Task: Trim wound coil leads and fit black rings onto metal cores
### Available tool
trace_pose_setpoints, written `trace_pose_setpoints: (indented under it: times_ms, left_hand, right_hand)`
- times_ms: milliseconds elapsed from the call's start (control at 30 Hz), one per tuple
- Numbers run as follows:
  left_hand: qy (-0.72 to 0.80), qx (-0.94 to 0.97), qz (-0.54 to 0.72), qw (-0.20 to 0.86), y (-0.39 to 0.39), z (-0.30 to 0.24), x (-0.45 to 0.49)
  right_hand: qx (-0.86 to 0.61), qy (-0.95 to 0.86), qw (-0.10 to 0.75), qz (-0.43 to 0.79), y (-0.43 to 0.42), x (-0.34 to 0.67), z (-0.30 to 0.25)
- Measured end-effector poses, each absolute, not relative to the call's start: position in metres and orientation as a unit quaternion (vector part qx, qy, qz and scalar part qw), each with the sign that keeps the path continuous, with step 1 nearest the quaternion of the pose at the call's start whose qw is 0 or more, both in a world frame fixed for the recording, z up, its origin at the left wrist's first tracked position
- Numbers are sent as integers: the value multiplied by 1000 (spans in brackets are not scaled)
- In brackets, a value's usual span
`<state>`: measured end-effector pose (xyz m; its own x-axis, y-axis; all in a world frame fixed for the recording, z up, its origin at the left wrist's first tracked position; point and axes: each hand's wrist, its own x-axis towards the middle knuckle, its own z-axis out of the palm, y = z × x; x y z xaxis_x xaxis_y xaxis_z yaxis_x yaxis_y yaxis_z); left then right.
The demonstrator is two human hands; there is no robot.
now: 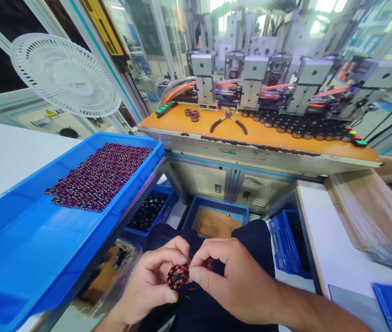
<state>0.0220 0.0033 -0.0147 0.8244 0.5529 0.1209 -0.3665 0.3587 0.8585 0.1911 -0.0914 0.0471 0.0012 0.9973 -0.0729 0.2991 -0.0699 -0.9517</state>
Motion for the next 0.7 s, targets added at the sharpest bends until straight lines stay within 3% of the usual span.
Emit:
trace_pose_setpoints:
  times_ms: [200,400,500,700]
  left_hand:
    - [85,496,275,819,3,-14,22]
    - [69,439,236,864,2,-18,22]
    - [62,415,214,882,0,-18,23]
    - [47,377,185,906,-4,-18,24]
  right_hand:
    - [-557,-637,368,384,-99,203,53]
    - [-506,-785,328,141,-101,215,54]
    - [-485,-808,310,122,-96,209,54]
    - [-442,-814,364,95,-90,206,46]
